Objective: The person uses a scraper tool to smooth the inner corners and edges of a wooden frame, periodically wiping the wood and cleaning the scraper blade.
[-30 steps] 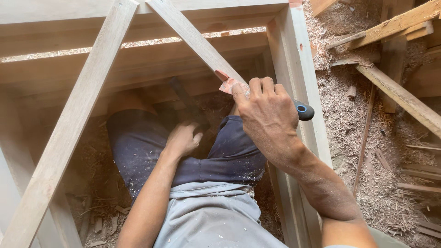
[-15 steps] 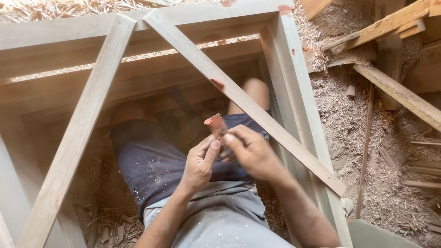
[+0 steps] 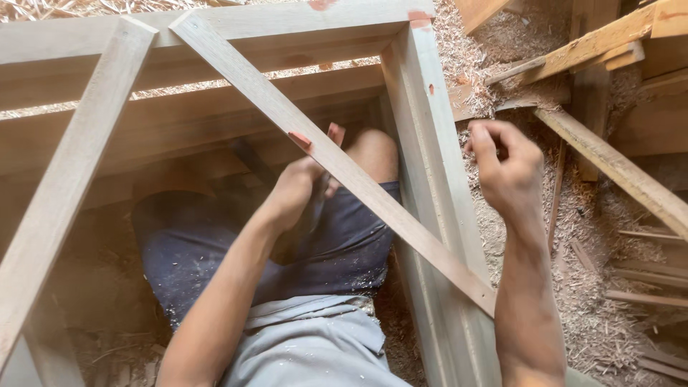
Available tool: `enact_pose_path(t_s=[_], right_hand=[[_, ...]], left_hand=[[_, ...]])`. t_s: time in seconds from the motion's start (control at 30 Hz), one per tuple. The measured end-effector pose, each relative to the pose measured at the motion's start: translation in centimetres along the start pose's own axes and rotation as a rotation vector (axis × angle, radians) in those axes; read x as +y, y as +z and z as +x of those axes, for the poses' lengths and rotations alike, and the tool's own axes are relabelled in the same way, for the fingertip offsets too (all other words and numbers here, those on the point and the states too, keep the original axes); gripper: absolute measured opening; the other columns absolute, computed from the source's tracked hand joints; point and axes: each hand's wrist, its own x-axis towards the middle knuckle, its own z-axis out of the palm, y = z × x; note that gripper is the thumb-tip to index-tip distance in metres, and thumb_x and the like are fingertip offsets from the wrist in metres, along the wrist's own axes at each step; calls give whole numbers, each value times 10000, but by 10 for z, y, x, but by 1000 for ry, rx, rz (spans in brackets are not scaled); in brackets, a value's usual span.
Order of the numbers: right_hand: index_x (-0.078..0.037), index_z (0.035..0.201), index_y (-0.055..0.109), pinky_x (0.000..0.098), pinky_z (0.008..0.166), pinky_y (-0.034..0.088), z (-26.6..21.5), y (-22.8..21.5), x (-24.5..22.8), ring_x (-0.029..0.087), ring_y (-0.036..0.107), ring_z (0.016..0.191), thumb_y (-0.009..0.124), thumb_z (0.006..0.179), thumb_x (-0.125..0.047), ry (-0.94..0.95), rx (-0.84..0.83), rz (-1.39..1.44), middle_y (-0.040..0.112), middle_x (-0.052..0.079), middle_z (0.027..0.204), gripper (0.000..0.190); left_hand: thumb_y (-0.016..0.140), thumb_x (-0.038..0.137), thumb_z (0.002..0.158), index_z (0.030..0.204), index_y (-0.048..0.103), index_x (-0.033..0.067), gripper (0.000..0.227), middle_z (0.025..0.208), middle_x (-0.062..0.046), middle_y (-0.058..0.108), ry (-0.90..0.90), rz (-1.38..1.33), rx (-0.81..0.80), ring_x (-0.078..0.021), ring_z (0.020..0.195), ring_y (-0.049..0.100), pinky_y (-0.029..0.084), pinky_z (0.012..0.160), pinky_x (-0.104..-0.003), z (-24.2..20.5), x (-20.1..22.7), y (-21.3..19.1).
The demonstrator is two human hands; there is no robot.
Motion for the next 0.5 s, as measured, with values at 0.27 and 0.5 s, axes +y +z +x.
enact_pose_path(t_s=[0.27,0.5], right_hand=[[-4,1299,577,397,858,576,84,76,52,243,630,1020,478,1123,-154,-315,38,19,574,153,1135,251],[-3,1153,635,358,679,567,85,81,58,220,622,829,465,1114,-127,-351,147,-172,638,137,1024,214]], left_hand=[[577,247,982,1226,660,89,301,857,-21,686,-224,-91,74,-97,694,647,567,648,-251,102,22,17],[648,192,1014,1141,656,-43,267,959,-99,689,-130,-179,103,-119,762,636,588,755,-284,147,7,16]])
